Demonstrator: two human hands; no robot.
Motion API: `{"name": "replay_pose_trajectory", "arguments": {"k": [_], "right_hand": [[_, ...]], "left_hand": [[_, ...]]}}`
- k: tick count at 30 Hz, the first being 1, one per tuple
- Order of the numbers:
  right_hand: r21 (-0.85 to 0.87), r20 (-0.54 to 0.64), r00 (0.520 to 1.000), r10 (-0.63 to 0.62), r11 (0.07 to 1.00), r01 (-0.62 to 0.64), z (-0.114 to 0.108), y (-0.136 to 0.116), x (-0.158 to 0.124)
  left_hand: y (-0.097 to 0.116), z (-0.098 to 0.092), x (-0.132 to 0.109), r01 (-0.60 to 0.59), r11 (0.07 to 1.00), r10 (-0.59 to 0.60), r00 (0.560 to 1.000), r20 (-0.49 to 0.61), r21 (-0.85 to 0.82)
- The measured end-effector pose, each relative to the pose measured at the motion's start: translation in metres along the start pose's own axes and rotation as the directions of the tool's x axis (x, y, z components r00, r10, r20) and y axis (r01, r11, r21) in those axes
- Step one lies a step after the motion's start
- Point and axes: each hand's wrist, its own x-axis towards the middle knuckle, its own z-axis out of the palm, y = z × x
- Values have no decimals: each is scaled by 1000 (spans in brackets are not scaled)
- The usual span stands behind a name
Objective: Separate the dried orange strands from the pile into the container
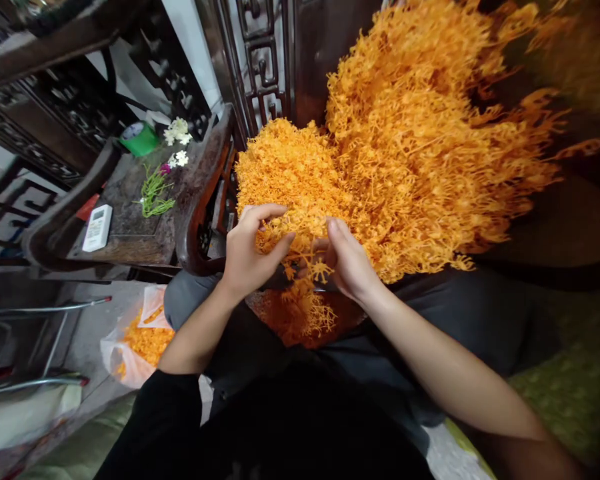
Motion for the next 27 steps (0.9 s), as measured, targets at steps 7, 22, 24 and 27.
{"name": "replay_pose_trajectory", "arguments": {"k": [7, 22, 24, 27], "right_hand": [[-182, 299, 952, -68, 975, 127, -6, 3, -7], [159, 323, 939, -122, 985, 74, 1, 19, -14], [189, 328, 940, -97, 981, 36, 4, 22, -15], [225, 212, 971, -106, 973, 57, 5, 25, -12]], "left_hand": [[-1, 9, -3, 44, 998, -46, 998, -35, -46], [-7, -1, 5, 20, 996, -37, 979, 199, 88], [-10, 1, 5, 66, 992, -80, 988, 134, 107], [-11, 4, 3, 181, 976, -188, 981, 45, 123]]}}
